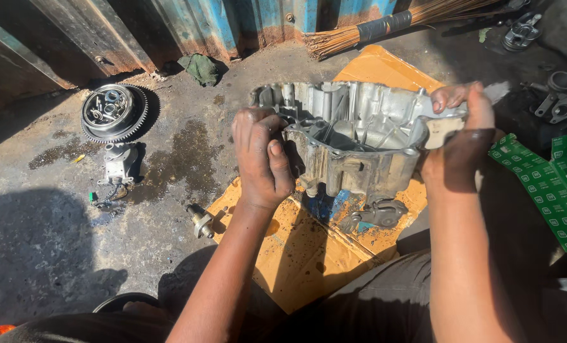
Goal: The person cleans an engine crankcase by hand using a metal scraper to remove old gasket residue and debris. They hold the part and scrape along its mating surfaces and internal cavities.
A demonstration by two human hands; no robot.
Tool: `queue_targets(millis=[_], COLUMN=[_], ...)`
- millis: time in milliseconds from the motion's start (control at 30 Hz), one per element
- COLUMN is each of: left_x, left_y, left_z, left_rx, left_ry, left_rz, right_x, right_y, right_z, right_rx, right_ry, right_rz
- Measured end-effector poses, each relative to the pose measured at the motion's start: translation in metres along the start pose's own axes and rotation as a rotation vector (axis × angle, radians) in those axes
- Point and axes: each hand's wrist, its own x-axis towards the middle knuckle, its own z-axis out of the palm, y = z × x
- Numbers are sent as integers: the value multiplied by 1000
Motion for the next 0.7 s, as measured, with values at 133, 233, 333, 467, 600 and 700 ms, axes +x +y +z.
queue_targets(millis=[133, 233, 333, 467, 600, 700], left_x=[-28, -29, -24, -6, 6, 13], left_y=[-5, -6, 0, 16, 33, 39], left_z=[10, 17, 9, 4, 1, 3], left_rx=[74, 65, 81, 104, 192, 229], left_ry=[-108, -79, -61, -29, -32, -77], left_rz=[-46, -72, -114, -173, -190, -274], right_x=[1, 13, 10, 9, 13, 22], right_y=[34, 38, 31, 8, 1, 12], right_z=[-27, -33, -22, -7, -15, -26], right_rx=[-137, -150, -107, -85, -268, -237], right_ry=[286, 231, 184, 188, 172, 528], right_rz=[182, 165, 112, 163, 65, 196])
